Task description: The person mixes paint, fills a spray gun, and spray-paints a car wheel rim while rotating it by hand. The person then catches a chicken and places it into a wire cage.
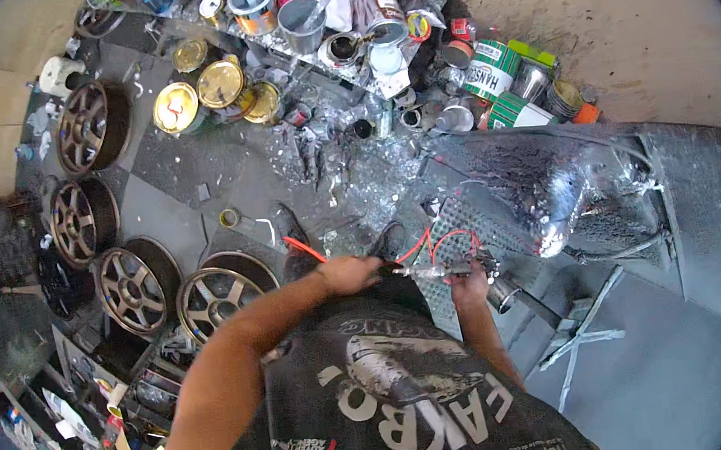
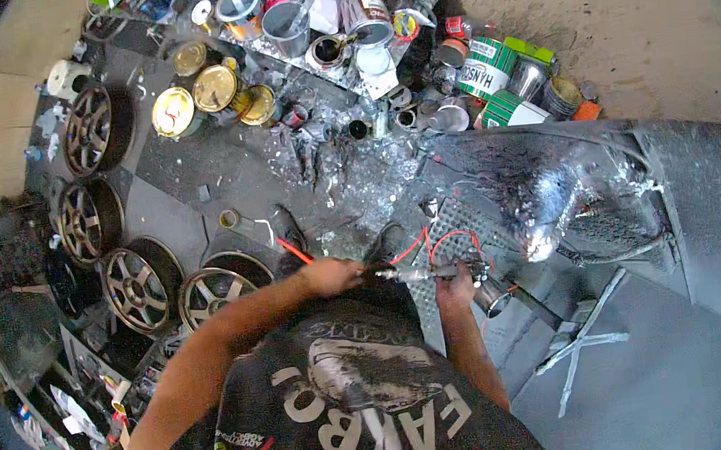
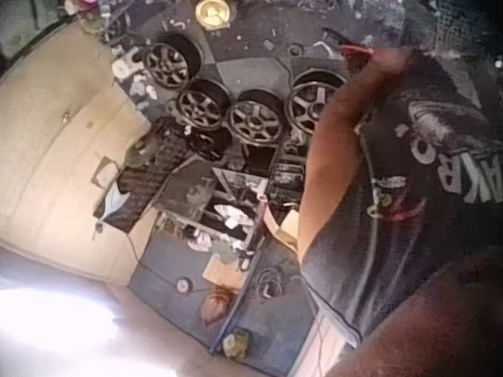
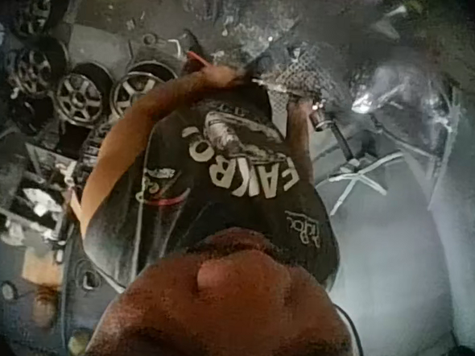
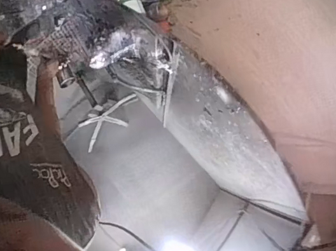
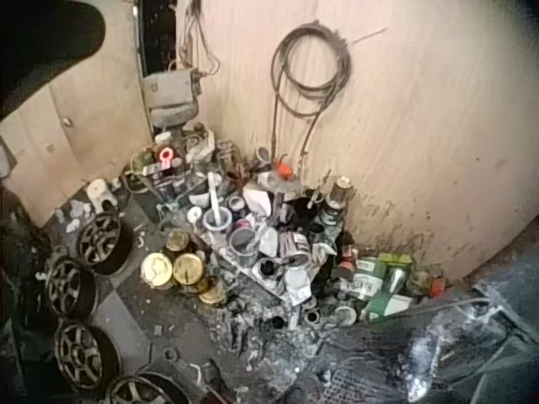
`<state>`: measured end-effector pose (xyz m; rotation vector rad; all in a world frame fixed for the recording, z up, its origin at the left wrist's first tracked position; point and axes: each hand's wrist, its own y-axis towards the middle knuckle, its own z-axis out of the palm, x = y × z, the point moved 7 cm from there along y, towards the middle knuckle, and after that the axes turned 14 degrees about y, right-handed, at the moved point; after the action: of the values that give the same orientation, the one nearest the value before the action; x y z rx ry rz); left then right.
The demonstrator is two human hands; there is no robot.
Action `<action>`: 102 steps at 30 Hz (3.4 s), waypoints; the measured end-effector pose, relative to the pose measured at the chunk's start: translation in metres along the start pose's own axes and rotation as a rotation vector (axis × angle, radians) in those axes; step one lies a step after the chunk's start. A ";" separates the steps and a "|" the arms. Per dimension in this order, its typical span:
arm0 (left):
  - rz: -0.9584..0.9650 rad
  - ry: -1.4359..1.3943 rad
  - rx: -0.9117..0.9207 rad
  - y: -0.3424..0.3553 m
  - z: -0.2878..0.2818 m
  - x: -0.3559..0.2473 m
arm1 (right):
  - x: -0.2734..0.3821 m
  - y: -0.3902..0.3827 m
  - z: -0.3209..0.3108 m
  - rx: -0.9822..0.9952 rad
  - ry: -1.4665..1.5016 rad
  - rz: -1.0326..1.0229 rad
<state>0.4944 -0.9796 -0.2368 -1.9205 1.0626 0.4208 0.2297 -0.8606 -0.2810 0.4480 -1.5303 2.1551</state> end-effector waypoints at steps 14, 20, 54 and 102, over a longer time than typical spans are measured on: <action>-0.850 -0.233 0.017 -0.042 0.082 0.229 | -0.229 0.218 0.056 -0.110 -0.492 0.207; -0.803 -0.172 -0.295 -0.015 0.115 0.249 | -0.343 0.380 0.045 -0.098 -0.690 0.297; -0.860 -0.466 -0.354 -0.056 0.175 0.316 | -0.554 0.449 0.089 0.428 -1.113 -0.166; -0.857 -0.613 -0.511 -0.069 0.192 0.322 | -0.626 0.404 0.177 0.381 -1.354 -0.068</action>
<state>0.7582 -0.9691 -0.5123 -2.2394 -0.3180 0.7449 0.5399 -1.2502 -0.8620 2.3737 -1.5034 2.0783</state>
